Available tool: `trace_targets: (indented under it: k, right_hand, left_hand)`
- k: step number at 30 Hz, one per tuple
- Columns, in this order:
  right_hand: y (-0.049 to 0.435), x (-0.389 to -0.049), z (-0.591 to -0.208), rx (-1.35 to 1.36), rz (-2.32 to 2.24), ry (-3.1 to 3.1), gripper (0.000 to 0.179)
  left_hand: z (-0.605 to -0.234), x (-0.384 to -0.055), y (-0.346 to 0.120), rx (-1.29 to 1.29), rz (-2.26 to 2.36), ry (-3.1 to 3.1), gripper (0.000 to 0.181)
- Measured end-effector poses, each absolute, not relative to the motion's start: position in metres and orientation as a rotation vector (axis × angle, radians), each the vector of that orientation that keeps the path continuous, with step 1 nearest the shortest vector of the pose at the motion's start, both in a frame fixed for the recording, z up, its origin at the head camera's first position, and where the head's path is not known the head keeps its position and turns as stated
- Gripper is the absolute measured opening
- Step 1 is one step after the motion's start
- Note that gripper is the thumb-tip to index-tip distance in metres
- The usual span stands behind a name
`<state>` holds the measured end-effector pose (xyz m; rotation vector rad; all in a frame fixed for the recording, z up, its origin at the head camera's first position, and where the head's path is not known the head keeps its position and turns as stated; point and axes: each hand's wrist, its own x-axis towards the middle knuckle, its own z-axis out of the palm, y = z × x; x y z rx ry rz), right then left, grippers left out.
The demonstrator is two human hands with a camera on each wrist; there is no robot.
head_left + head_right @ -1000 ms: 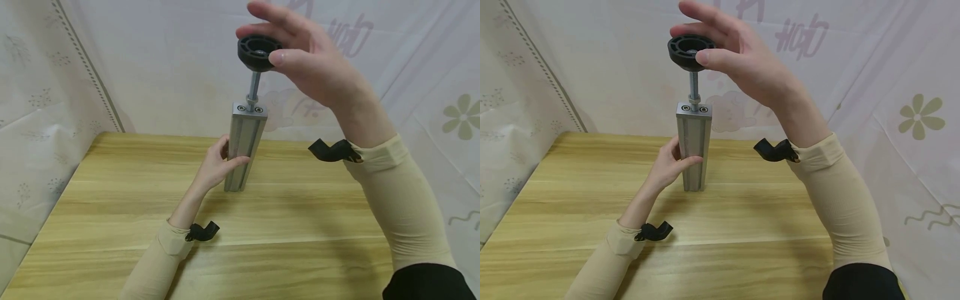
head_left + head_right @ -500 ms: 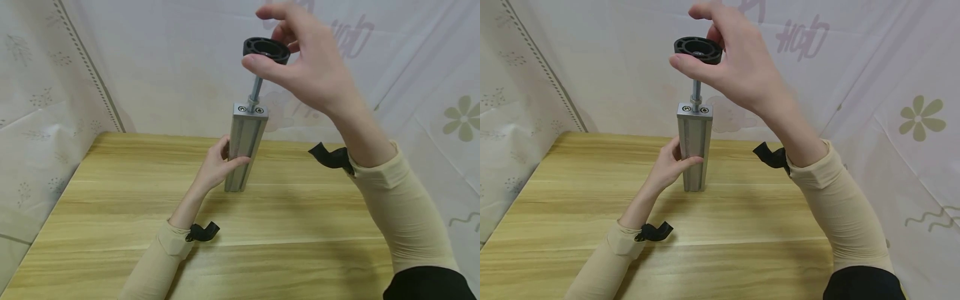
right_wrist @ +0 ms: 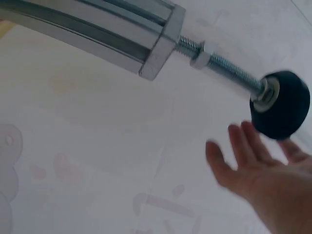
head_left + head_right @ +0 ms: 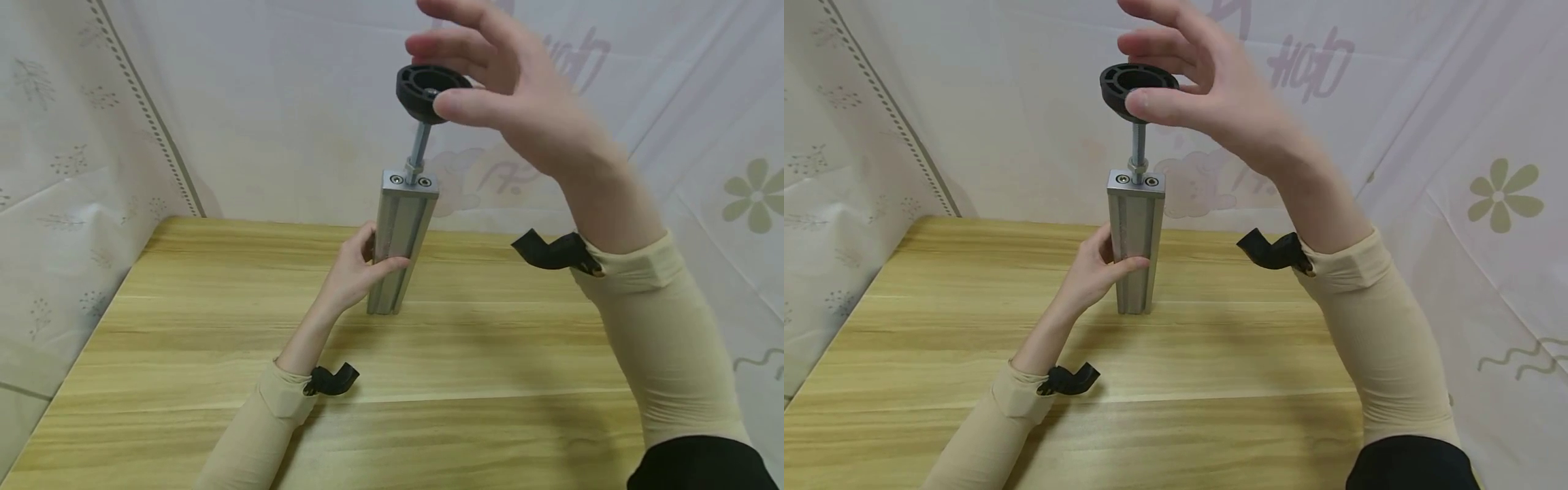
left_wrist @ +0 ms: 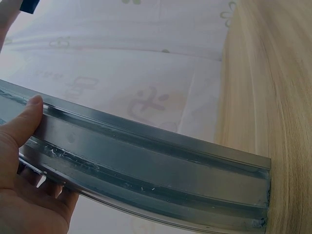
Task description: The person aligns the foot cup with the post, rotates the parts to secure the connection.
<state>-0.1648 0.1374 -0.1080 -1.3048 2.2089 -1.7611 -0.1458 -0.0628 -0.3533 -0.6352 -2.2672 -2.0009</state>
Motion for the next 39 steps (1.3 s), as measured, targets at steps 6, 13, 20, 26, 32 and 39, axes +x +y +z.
trace_targets:
  k: [6, 13, 20, 26, 32, 39]
  right_hand:
    - [0.145, -0.175, -0.11, -1.366, -1.775, 1.94, 0.074]
    - [0.145, -0.174, -0.113, -1.341, -1.779, 1.995, 0.072]
    - [0.132, -0.159, -0.107, -1.243, -1.365, 2.798, 0.072]
    - [0.119, -0.153, -0.112, -1.237, -0.885, 3.334, 0.073]
    - [0.118, -0.151, -0.114, -1.105, -0.773, 3.434, 0.075]
    - [0.13, -0.16, -0.109, -1.175, -1.54, 2.669, 0.062]
  left_hand:
    - [-0.353, -0.146, -0.063, -0.627, -1.997, -2.274, 0.038]
    - [-0.354, -0.146, -0.063, -0.61, -2.004, -2.279, 0.04]
    - [-0.354, -0.146, -0.065, -0.601, -2.001, -2.289, 0.04]
    - [-0.355, -0.147, -0.066, -0.606, -2.004, -2.273, 0.039]
    - [-0.357, -0.148, -0.065, -0.607, -2.009, -2.265, 0.038]
    - [-0.357, -0.149, -0.063, -0.622, -2.011, -2.264, 0.037]
